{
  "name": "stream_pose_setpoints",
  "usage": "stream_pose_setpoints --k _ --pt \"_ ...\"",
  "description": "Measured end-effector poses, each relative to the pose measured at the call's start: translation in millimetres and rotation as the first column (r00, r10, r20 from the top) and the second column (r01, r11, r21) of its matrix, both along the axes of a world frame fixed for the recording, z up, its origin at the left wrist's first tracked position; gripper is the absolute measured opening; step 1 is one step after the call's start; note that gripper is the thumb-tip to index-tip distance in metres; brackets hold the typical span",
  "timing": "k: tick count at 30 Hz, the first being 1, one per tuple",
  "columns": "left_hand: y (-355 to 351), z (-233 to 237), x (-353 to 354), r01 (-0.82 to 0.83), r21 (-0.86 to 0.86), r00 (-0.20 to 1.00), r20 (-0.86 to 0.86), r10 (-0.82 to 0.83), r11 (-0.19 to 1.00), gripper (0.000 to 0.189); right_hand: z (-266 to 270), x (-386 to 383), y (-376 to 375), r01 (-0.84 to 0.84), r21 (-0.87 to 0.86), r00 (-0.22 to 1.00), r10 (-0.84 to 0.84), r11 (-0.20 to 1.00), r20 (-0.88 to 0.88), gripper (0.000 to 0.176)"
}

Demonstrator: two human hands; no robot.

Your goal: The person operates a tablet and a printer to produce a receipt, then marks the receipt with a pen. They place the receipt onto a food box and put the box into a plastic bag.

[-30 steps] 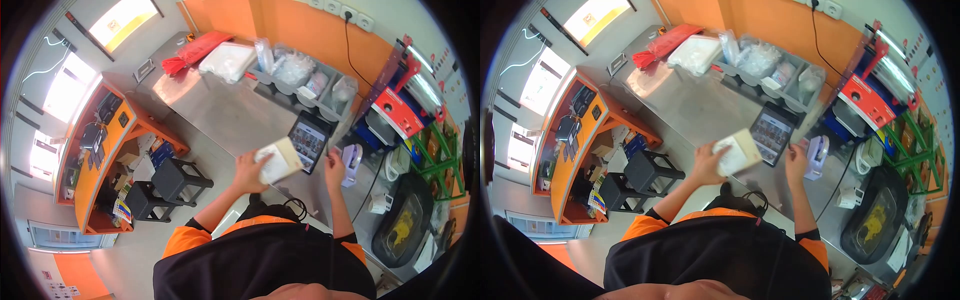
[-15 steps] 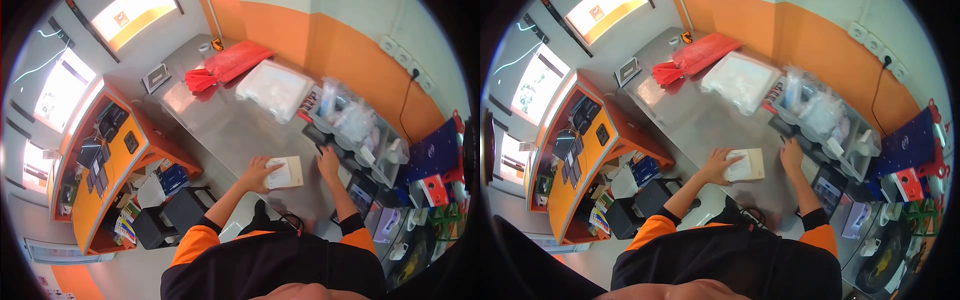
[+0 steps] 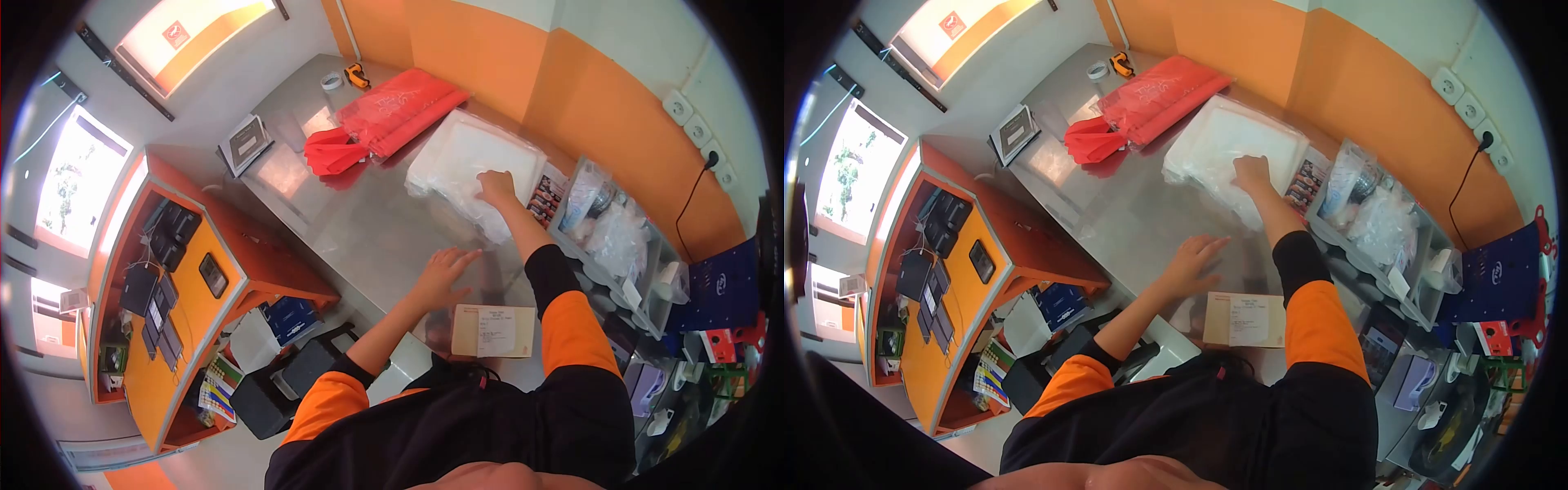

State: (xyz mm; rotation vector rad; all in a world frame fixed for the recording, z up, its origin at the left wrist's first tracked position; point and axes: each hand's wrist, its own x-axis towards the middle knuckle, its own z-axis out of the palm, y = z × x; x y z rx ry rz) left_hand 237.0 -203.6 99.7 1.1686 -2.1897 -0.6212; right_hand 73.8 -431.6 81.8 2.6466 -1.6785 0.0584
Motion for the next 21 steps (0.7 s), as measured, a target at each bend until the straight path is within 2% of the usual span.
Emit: stream_pose_setpoints --k 3,6,7,9,10,12,15,18,21 --pt "-28 -14 12 -0.065 0.024 0.998 -0.020 0.065 0.998 0.073 -11 6 9 -0.012 -0.109 1.000 0.012 0.994 -0.001 0.014" --pt "-51 -23 13 -0.096 0.014 0.995 -0.037 0.096 0.995 0.071 -12 5 10 -0.066 -0.043 0.998 0.066 0.997 -0.009 0.016" --pt "-60 -23 11 -0.105 -0.005 0.994 -0.042 0.105 0.994 0.070 -16 1 10 -0.037 -0.009 0.996 0.037 0.999 0.075 0.014" --pt "-78 -18 5 -0.153 -0.132 0.985 0.054 0.161 0.979 0.066 -21 -4 7 0.010 0.056 0.970 -0.023 0.998 0.242 0.011" --pt "-86 -18 0 -0.171 -0.195 0.976 0.102 0.193 0.966 0.065 -22 -6 6 0.024 0.025 0.990 -0.027 0.999 0.141 0.009" --pt "-103 -20 -10 -0.181 -0.175 0.971 0.123 0.204 0.968 0.060 -19 -6 3 0.047 -0.043 0.997 -0.049 0.998 -0.059 0.007" --pt "-121 -28 -21 -0.192 -0.110 0.960 0.188 0.210 0.975 0.055 -12 -7 16 -0.018 -0.093 0.991 0.030 0.995 0.132 0.006" --pt "-126 -43 -24 -0.206 -0.056 0.941 0.263 0.213 0.977 0.053 -27 -6 15 -0.097 -0.241 0.995 0.098 0.966 -0.007 0.007" --pt "-125 -53 -22 -0.203 -0.086 0.925 0.311 0.220 0.975 0.052 -28 0 8 -0.093 -0.330 0.994 0.068 0.939 -0.085 0.007"
